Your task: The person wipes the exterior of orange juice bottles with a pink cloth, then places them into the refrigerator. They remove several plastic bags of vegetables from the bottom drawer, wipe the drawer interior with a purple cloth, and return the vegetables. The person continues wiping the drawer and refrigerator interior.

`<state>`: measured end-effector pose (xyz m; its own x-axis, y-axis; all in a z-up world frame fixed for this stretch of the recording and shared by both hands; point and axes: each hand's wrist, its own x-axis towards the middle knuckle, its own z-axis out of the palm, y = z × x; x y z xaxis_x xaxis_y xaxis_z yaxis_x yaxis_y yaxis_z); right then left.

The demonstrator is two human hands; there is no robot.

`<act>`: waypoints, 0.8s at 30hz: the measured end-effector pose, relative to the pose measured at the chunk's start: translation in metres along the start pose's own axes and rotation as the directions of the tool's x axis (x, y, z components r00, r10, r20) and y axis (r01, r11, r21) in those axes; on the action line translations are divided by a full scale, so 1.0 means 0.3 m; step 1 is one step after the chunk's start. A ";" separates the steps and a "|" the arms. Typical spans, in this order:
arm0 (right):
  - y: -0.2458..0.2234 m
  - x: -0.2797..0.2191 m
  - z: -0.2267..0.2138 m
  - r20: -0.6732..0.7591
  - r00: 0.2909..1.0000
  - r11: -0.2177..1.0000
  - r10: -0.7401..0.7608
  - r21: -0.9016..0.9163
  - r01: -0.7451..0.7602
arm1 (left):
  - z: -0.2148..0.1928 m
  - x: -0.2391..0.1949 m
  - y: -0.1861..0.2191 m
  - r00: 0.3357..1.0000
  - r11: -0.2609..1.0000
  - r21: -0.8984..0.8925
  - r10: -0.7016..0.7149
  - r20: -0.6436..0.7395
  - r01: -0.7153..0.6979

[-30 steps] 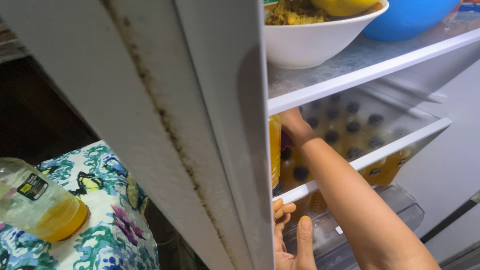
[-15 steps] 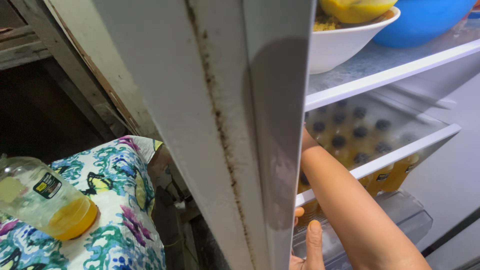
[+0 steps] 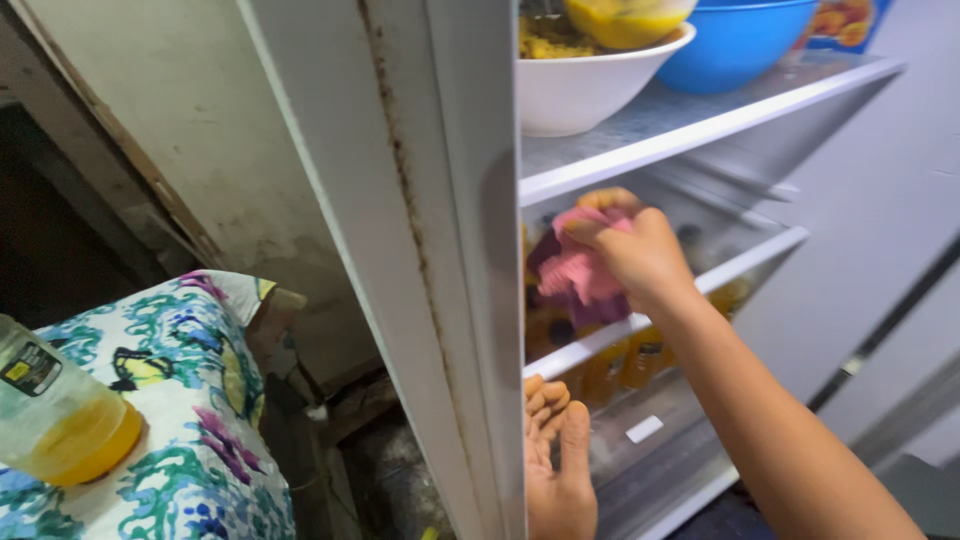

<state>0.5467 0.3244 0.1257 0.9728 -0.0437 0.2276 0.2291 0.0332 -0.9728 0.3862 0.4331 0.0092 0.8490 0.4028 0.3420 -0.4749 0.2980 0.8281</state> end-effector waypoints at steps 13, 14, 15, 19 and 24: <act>0.040 -0.824 -0.293 -0.109 0.984 0.968 0.140 0.225 -0.113 | 0.085 -0.276 0.044 0.929 0.879 -0.302 -0.341 0.146 0.370; 0.043 -0.870 -0.307 -0.134 0.979 0.975 0.156 0.182 -0.130 | 0.092 -0.289 0.040 0.939 0.886 -0.312 -0.328 0.099 0.343; 0.047 -0.908 -0.313 -0.151 0.974 0.979 0.168 0.140 -0.148 | 0.094 -0.303 0.040 0.950 0.896 -0.321 -0.310 0.044 0.308; 0.141 -1.075 -0.232 -0.070 0.987 0.981 0.143 0.139 -0.132 | 0.133 -0.406 0.042 0.839 0.780 -0.325 -0.537 0.090 0.534; 0.219 -1.157 -0.220 -0.197 0.973 0.986 -0.122 -0.136 0.097 | 0.085 -0.494 0.092 0.955 0.972 0.151 -0.210 0.208 0.180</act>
